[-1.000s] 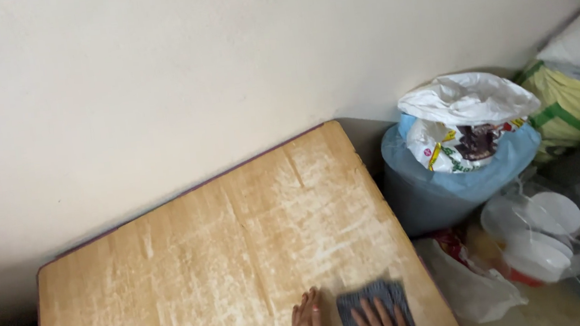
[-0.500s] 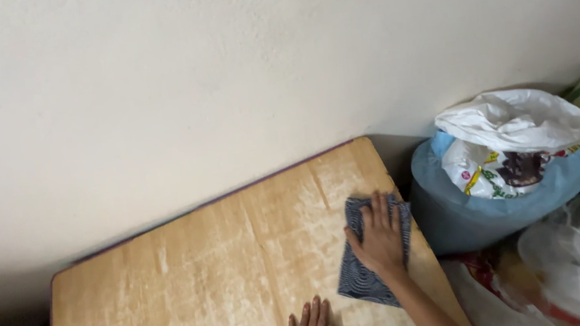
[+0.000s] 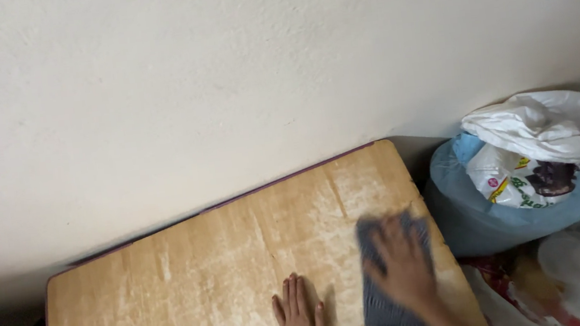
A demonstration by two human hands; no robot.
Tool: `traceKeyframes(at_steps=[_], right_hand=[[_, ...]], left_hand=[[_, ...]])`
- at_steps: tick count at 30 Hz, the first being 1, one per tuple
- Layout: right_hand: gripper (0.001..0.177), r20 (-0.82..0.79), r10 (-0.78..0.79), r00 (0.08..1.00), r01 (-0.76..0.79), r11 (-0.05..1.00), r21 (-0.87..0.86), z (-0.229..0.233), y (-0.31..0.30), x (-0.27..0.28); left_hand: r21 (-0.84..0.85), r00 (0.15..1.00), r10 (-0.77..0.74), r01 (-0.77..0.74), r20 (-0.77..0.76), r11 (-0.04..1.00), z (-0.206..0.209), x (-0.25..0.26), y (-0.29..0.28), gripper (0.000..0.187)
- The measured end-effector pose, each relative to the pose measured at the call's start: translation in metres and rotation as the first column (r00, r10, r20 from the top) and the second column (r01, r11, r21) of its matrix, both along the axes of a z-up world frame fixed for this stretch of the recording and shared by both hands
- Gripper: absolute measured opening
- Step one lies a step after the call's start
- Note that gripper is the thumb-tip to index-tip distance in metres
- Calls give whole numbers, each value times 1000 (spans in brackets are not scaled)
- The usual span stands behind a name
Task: The person wipes a wooden table surface with a patterned cloth. They move the cloth across the tabletop and along the edges, then fold the cloth and place it on the table.
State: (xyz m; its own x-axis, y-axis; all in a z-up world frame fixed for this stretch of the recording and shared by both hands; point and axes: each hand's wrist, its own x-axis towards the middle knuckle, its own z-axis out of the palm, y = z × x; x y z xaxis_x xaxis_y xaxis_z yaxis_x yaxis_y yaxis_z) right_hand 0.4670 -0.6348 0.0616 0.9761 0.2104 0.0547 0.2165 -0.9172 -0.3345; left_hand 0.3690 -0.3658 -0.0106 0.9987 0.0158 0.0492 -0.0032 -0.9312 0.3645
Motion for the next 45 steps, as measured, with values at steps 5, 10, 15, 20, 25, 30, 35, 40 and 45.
traceKeyframes(at_steps=[5, 10, 15, 20, 25, 30, 35, 40, 45], right_hand=[[80, 85, -235, 968, 244, 962, -120, -6, 5, 125], [81, -32, -22, 999, 15, 975, -222, -5, 92, 141], [74, -17, 418, 908, -417, 909, 18, 18, 120, 100], [70, -94, -88, 992, 77, 991, -113, 32, 60, 151], [70, 23, -20, 1000, 23, 989, -145, 14, 100, 129], [68, -38, 431, 901, -430, 902, 38, 11, 139, 80], [74, 19, 40, 999, -37, 989, -140, 9, 61, 145], [71, 158, -130, 979, 149, 983, -109, -7, 10, 148], [72, 158, -145, 977, 163, 981, -107, -7, 22, 43]], left_hand=[[7, 995, -4, 3, 100, 1000, 10, 13, -5, 71], [-4, 994, -10, 10, 106, 1000, 9, 15, 1, 74], [-26, 995, -5, 8, 97, 1000, 7, 12, -1, 74], [-8, 995, -19, 20, 101, 1000, 10, 11, -1, 82], [-58, 993, -41, 47, 110, 997, 17, 14, 0, 96], [-100, 986, -21, 38, 167, 994, 20, 17, -1, 104], [-35, 991, -26, 31, 128, 999, 23, 13, -1, 98], [-34, 997, -31, 34, 67, 999, 31, 12, -2, 94], [-37, 999, -22, 24, 32, 999, 36, 17, -2, 93]])
